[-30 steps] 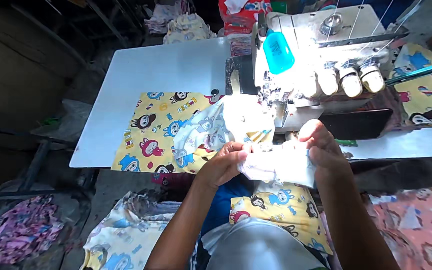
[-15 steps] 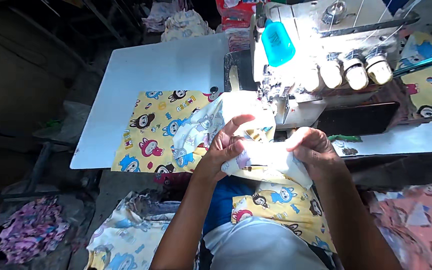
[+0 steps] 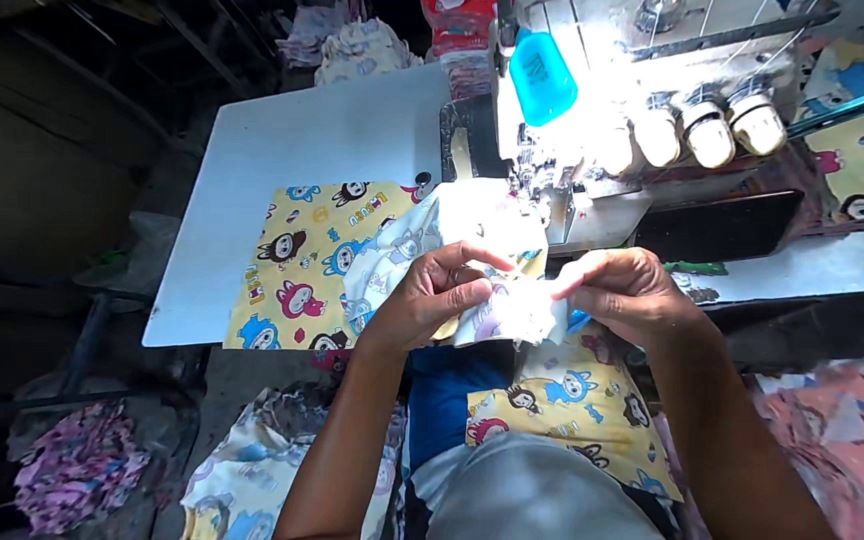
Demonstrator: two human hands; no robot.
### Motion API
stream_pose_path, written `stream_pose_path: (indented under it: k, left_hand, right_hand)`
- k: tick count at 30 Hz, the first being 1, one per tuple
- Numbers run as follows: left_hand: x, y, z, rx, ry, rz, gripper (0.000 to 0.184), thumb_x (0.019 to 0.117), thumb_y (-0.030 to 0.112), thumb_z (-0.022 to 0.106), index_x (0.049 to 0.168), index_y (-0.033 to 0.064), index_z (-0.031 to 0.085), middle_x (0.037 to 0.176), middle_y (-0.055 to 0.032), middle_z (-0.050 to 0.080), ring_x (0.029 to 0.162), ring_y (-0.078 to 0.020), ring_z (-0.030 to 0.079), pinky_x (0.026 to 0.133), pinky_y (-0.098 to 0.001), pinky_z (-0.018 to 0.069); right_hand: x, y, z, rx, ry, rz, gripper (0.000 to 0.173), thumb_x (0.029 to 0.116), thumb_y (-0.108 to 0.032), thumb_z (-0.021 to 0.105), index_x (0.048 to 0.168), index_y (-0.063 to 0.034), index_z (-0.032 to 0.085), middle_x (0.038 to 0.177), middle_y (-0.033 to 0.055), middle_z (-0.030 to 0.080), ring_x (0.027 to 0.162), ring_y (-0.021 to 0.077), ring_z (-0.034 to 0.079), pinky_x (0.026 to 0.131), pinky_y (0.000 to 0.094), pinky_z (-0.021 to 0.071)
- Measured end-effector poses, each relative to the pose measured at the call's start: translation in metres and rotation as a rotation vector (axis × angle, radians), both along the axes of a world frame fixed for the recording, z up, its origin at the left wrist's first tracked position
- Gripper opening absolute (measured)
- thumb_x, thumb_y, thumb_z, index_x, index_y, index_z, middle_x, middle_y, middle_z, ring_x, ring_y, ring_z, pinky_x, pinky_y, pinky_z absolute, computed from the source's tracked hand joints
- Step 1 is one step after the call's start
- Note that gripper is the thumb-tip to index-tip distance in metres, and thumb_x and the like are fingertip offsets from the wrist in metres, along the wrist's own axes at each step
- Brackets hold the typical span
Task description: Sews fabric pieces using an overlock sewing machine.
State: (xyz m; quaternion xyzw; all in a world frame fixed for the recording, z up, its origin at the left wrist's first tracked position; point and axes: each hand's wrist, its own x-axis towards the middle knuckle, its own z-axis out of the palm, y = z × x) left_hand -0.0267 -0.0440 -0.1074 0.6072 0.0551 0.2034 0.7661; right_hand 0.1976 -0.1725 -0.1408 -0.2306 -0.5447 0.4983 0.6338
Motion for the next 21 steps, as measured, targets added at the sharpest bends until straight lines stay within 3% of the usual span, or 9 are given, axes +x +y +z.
stream_pose_path:
  k: [4, 7, 9, 11, 13, 16, 18, 21]
  left_hand:
    - [-0.003, 0.007, 0.006, 0.106, 0.089, -0.017, 0.017, 0.0978, 0.004, 0.06, 0.108, 0.0131, 0.071, 0.09, 0.0045, 0.073, 0.076, 0.0003, 0.068, 0.067, -0.0151, 0.0571]
    - [-0.005, 0.012, 0.011, 0.195, 0.15, -0.023, 0.016, 0.0942, 0.0, 0.058, 0.095, 0.0103, 0.071, 0.085, 0.0037, 0.073, 0.071, 0.0011, 0.066, 0.062, -0.0132, 0.0547]
    - [-0.004, 0.017, 0.017, 0.269, 0.189, -0.04, 0.017, 0.0936, -0.001, 0.057, 0.094, 0.0091, 0.071, 0.083, 0.0054, 0.072, 0.071, 0.0023, 0.066, 0.062, -0.0119, 0.054]
    - [-0.001, 0.024, 0.024, 0.394, 0.241, -0.049, 0.019, 0.094, -0.001, 0.055, 0.094, 0.0107, 0.07, 0.085, 0.0098, 0.072, 0.074, 0.0048, 0.066, 0.066, -0.0116, 0.0545]
    - [0.001, 0.028, 0.033, 0.57, 0.349, 0.017, 0.019, 0.0931, -0.004, 0.052, 0.09, 0.0072, 0.068, 0.079, 0.0077, 0.071, 0.066, 0.0046, 0.065, 0.061, -0.012, 0.0553]
    - [0.006, 0.034, 0.041, 0.903, 0.469, 0.097, 0.022, 0.0931, 0.001, 0.051, 0.085, 0.0096, 0.069, 0.076, 0.0077, 0.064, 0.065, 0.0068, 0.054, 0.058, -0.0102, 0.0423]
    - [0.01, 0.037, 0.046, 1.023, 0.481, 0.1, 0.024, 0.0943, 0.002, 0.049, 0.085, 0.0104, 0.069, 0.076, 0.0071, 0.061, 0.065, 0.006, 0.051, 0.058, -0.0106, 0.0401]
    - [0.013, 0.04, 0.047, 1.142, 0.479, 0.091, 0.022, 0.0942, 0.006, 0.05, 0.087, 0.0118, 0.071, 0.076, 0.0069, 0.061, 0.064, 0.0044, 0.05, 0.057, -0.0125, 0.0384]
  right_hand:
    - [0.007, 0.0, 0.005, -0.025, -0.077, -0.023, 0.017, 0.0988, -0.009, 0.065, 0.112, -0.0092, 0.074, 0.104, -0.0026, 0.075, 0.091, 0.0018, 0.07, 0.08, 0.0183, 0.059]
    - [0.01, 0.0, 0.007, -0.051, -0.132, -0.059, 0.018, 0.0985, -0.006, 0.062, 0.112, -0.0076, 0.074, 0.104, -0.0017, 0.074, 0.09, 0.0026, 0.069, 0.08, 0.0184, 0.059]
    - [0.011, -0.001, 0.01, -0.083, -0.165, -0.082, 0.018, 0.0986, -0.003, 0.059, 0.11, -0.0069, 0.073, 0.103, -0.0011, 0.074, 0.088, 0.0029, 0.069, 0.079, 0.0181, 0.0588]
    - [0.014, -0.002, 0.014, -0.124, -0.235, -0.12, 0.021, 0.0979, 0.0, 0.055, 0.107, -0.0068, 0.072, 0.1, -0.0018, 0.074, 0.086, 0.0022, 0.069, 0.076, 0.0169, 0.0583]
    - [0.016, -0.002, 0.018, -0.181, -0.345, -0.184, 0.027, 0.096, 0.005, 0.048, 0.103, -0.0056, 0.072, 0.098, -0.0008, 0.073, 0.085, 0.0033, 0.069, 0.074, 0.017, 0.0579]
    - [0.016, 0.0, 0.021, -0.24, -0.477, -0.273, 0.033, 0.0986, 0.003, 0.041, 0.099, -0.0062, 0.073, 0.098, -0.0008, 0.073, 0.083, 0.0045, 0.067, 0.07, 0.0179, 0.0557]
    - [0.014, 0.002, 0.02, -0.238, -0.486, -0.31, 0.035, 0.0997, 0.002, 0.039, 0.1, -0.0064, 0.072, 0.099, -0.0011, 0.072, 0.083, 0.0044, 0.066, 0.071, 0.0182, 0.0547]
    - [0.01, 0.004, 0.017, -0.25, -0.456, -0.334, 0.034, 0.1015, 0.0, 0.038, 0.103, -0.007, 0.071, 0.096, -0.0009, 0.071, 0.075, 0.0039, 0.063, 0.063, 0.0172, 0.0521]
